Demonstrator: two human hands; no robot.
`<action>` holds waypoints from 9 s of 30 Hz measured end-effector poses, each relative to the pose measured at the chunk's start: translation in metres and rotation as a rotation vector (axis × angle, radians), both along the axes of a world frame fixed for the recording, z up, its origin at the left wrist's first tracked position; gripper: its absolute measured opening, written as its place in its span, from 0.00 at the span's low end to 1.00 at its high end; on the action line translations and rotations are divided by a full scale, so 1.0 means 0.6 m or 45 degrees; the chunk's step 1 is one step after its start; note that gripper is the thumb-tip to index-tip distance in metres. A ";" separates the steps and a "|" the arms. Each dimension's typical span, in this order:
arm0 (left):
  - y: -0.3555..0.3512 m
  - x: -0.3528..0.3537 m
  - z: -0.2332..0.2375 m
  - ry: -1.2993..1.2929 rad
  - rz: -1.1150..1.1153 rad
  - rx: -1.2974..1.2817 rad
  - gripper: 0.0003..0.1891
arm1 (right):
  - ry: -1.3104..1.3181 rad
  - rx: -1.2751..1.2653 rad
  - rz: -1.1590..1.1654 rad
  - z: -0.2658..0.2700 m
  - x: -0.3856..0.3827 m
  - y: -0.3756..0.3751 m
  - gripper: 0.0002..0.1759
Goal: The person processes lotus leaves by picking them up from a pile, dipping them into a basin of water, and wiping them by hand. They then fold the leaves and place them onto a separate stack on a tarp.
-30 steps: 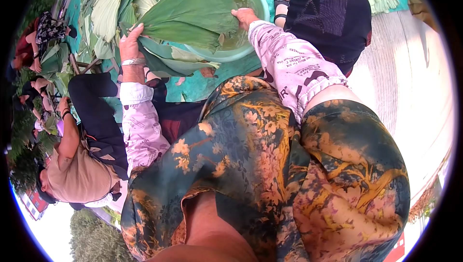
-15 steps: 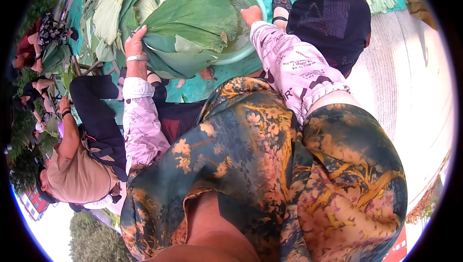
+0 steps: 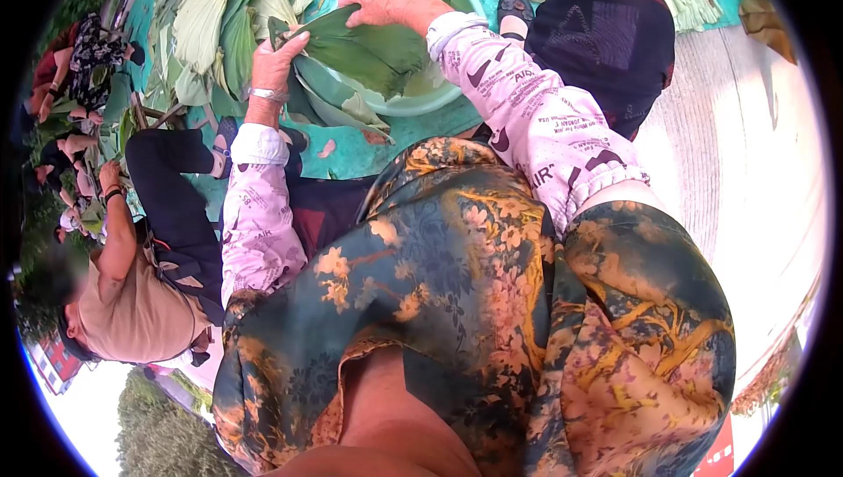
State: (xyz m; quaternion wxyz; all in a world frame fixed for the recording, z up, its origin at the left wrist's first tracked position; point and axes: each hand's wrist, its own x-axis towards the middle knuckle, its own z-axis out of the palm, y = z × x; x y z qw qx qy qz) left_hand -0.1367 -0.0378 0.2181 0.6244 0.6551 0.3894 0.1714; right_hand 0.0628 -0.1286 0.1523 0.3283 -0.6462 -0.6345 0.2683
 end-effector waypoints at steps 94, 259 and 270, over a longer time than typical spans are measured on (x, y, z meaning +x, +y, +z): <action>-0.077 0.002 -0.290 1.355 -1.318 0.879 0.15 | -0.187 -0.420 -0.548 -0.126 0.026 -0.145 0.05; 0.045 -0.078 -0.058 -0.099 0.304 0.194 0.15 | 0.176 0.408 -0.935 0.067 0.263 0.048 0.13; 0.013 -0.182 0.076 0.074 0.461 0.257 0.14 | -0.819 -0.998 -0.779 -0.202 0.603 -0.264 0.20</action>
